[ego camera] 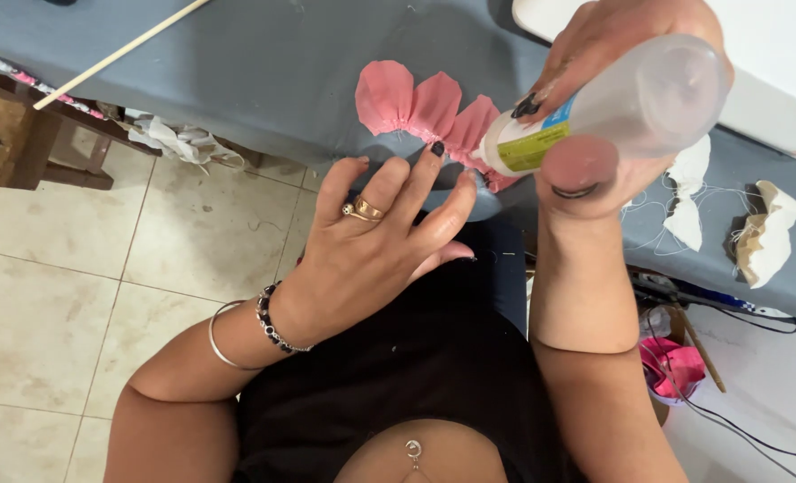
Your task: Assembling decorative fabric flowers by gluing and wrapping petals onto a central stem
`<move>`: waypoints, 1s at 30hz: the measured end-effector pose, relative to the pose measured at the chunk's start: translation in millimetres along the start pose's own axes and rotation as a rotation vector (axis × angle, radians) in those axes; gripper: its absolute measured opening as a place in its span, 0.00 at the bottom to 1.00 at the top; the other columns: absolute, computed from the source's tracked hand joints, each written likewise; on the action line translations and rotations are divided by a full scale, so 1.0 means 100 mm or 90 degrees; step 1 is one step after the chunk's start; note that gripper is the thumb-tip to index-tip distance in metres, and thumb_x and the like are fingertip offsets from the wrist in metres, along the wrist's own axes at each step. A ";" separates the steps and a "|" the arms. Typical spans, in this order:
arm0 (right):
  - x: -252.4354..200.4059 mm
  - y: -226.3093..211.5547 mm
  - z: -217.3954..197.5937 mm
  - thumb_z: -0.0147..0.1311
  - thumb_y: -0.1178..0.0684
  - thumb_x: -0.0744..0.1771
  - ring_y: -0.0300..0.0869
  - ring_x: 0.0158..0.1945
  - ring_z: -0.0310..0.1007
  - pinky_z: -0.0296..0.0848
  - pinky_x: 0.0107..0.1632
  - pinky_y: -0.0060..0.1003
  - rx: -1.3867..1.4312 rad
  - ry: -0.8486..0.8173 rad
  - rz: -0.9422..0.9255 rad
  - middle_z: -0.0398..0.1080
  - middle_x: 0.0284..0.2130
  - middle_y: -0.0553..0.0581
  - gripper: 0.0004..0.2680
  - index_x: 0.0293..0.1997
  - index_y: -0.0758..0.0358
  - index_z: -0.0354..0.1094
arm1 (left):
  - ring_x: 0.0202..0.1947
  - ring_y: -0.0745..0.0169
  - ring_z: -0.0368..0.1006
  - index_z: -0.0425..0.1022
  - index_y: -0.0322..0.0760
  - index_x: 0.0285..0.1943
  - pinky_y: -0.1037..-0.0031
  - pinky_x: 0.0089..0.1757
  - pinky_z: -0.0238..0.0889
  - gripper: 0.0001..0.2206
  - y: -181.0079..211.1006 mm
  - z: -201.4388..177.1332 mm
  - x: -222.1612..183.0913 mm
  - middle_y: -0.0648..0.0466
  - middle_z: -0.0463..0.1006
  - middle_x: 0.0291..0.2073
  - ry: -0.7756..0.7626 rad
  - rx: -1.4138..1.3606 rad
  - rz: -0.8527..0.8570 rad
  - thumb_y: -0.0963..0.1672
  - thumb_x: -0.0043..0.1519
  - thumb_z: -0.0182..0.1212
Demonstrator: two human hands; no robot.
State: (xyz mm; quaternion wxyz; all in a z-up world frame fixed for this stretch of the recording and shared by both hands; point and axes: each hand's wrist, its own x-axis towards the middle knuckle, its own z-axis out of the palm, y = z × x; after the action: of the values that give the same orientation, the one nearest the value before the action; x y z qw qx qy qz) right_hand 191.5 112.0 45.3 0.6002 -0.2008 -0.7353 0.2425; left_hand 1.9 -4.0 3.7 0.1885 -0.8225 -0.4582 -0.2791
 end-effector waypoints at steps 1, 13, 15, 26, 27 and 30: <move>-0.01 0.05 -0.03 0.61 0.30 0.55 0.46 0.14 0.56 0.58 0.22 0.40 0.039 -0.022 -0.009 0.61 0.13 0.61 0.24 0.17 0.68 0.60 | 0.56 0.67 0.69 0.75 0.57 0.60 0.67 0.55 0.62 0.30 0.01 -0.01 0.00 0.58 0.76 0.58 -0.008 0.006 -0.003 0.68 0.62 0.72; -0.06 -0.08 -0.16 0.58 0.26 0.54 0.42 0.16 0.61 0.58 0.25 0.34 0.060 -0.042 0.054 0.65 0.17 0.60 0.27 0.24 0.69 0.64 | 0.54 0.65 0.67 0.71 0.45 0.58 0.66 0.55 0.61 0.27 0.01 -0.07 0.03 0.60 0.79 0.55 -0.035 -0.006 -0.005 0.63 0.69 0.64; -0.08 -0.10 -0.11 0.59 0.26 0.55 0.40 0.16 0.60 0.59 0.25 0.33 0.056 -0.019 0.052 0.65 0.17 0.57 0.26 0.25 0.67 0.63 | 0.54 0.65 0.67 0.72 0.45 0.58 0.66 0.55 0.60 0.23 0.01 -0.06 0.02 0.60 0.78 0.55 -0.032 -0.019 -0.012 0.61 0.71 0.55; -0.13 0.00 -0.21 0.61 0.26 0.55 0.39 0.18 0.62 0.62 0.27 0.31 0.091 0.023 0.056 0.65 0.17 0.56 0.26 0.28 0.65 0.63 | 0.54 0.67 0.65 0.78 0.47 0.63 0.71 0.49 0.62 0.25 0.21 0.07 0.03 0.64 0.73 0.58 0.041 -0.013 0.017 0.60 0.75 0.43; -0.13 0.05 -0.30 0.59 0.26 0.54 0.42 0.18 0.64 0.64 0.28 0.33 0.086 -0.040 0.059 0.66 0.18 0.59 0.27 0.26 0.68 0.65 | 0.54 0.67 0.65 0.78 0.47 0.63 0.71 0.49 0.62 0.24 0.22 0.09 0.02 0.62 0.73 0.58 0.043 -0.025 0.023 0.60 0.75 0.45; 0.00 0.18 -0.68 0.58 0.30 0.52 0.48 0.23 0.72 0.70 0.33 0.35 0.089 -0.261 0.094 0.71 0.24 0.68 0.27 0.28 0.74 0.69 | 0.55 0.68 0.67 0.78 0.49 0.63 0.71 0.49 0.62 0.23 0.26 0.13 0.00 0.62 0.72 0.60 0.032 -0.022 0.043 0.61 0.74 0.52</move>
State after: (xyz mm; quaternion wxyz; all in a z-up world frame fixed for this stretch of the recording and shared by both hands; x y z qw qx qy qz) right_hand 258.6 134.7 45.8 0.4312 -0.1582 -0.8067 0.3718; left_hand 28.1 -10.2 -7.8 0.1950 -0.8334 -0.4206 -0.3008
